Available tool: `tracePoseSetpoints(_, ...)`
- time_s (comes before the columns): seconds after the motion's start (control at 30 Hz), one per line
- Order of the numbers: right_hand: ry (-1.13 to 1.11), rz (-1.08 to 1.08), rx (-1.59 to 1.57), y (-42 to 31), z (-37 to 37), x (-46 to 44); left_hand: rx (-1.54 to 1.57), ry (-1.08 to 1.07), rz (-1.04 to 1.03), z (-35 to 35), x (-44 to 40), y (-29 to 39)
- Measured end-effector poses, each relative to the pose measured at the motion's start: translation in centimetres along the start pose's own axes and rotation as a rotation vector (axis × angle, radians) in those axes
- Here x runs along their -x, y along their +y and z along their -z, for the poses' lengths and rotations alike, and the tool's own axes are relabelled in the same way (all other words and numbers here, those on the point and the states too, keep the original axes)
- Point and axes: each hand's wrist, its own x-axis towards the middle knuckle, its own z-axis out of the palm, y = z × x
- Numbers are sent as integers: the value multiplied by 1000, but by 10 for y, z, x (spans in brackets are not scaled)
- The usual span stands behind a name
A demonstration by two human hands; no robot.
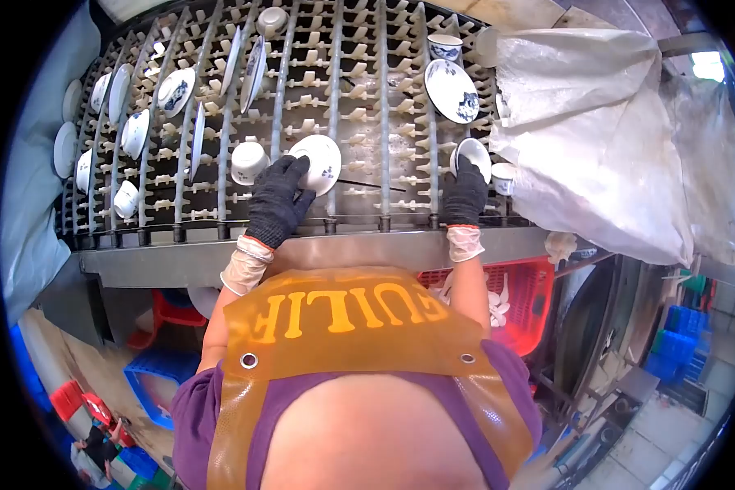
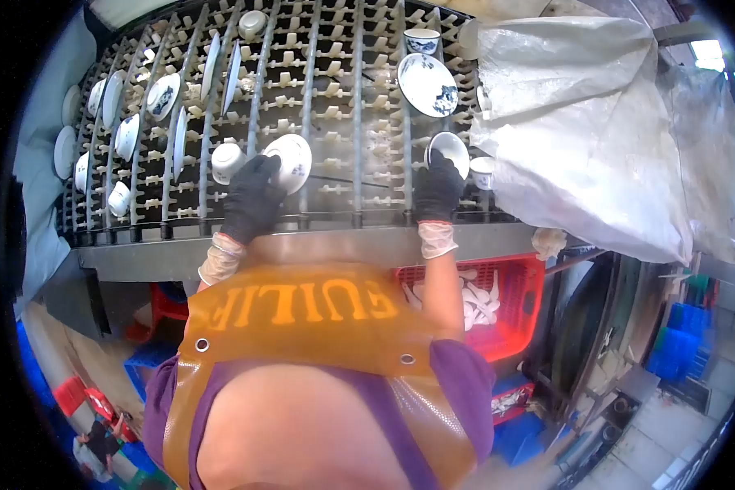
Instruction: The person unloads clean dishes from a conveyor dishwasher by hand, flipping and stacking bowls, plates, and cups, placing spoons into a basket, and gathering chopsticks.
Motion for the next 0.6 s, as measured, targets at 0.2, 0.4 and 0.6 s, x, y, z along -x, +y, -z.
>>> tracePoseSetpoints(0.2,-246,-186,-984,-38,49,-29,-21,142,-59,-5,-1,6)
tracePoseSetpoints(0.4,-480,-151,-1139,-76,-25,-84,14,68,30,-1,5,13)
tracePoseSetpoints(0.6,134,-9,-152,34,-93,-187,16,235,99,19,63,9)
